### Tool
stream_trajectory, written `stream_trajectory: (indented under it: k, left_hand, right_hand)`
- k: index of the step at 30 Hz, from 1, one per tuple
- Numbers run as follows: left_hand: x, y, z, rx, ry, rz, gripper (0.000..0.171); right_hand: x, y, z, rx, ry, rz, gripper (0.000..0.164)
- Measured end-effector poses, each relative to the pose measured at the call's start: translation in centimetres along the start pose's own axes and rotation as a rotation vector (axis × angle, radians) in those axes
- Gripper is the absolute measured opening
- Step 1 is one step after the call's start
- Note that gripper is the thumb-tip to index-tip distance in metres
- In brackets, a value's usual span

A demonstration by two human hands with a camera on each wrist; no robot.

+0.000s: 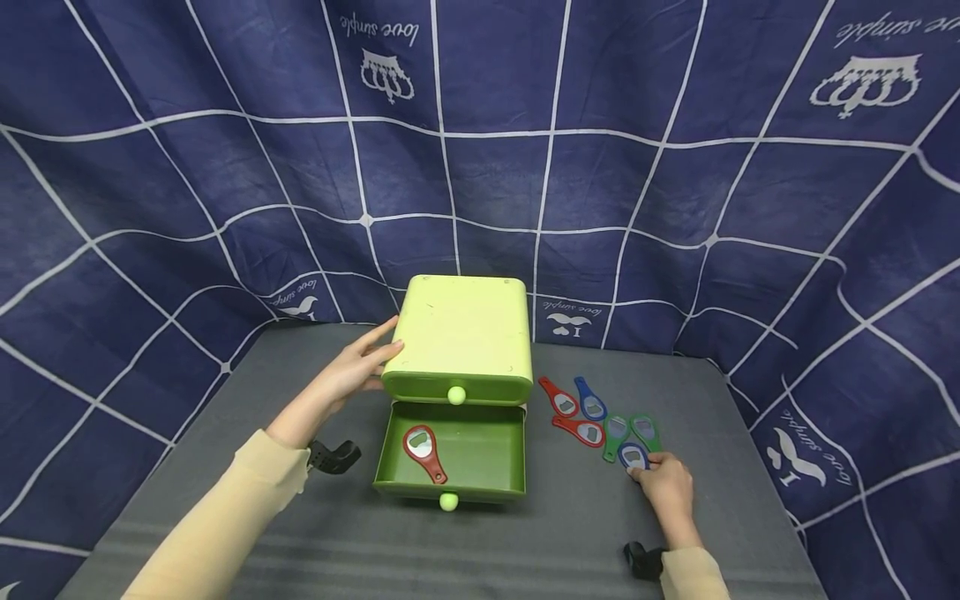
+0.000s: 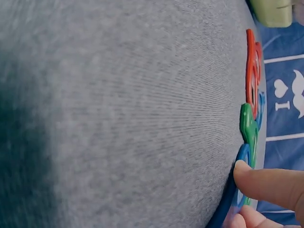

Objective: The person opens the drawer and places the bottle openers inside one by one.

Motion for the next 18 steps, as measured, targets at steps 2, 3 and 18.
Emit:
stream_trajectory:
  k: [2, 3, 18]
  left_hand:
    - [-0.1, 0.0, 0.0, -0.001, 0.002, 0.000, 0.070]
    - [-0.1, 0.0, 0.0, -0.001, 0.004, -0.001, 0.070]
    - [0.1, 0.0, -0.1, 0.001, 0.001, -0.003, 0.071]
  right_hand:
    - [-0.1, 0.1, 0.0, 0.013, 0.002, 0.002, 0.049]
    - [-0.1, 0.1, 0.0, 0.016, 0.001, 0.003, 0.048]
    - [2.4, -1.4, -1.2, 0.163, 0.102, -0.062, 0.029]
Point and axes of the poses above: each hand's wrist, its own y-axis towards the middle knuckle, its own z-axis out of the palm, x = y × z, the point moved 9 cm from there along y, towards the middle knuckle, and after that the axes turned 15 degrees about -y, right-handed, at the moved point
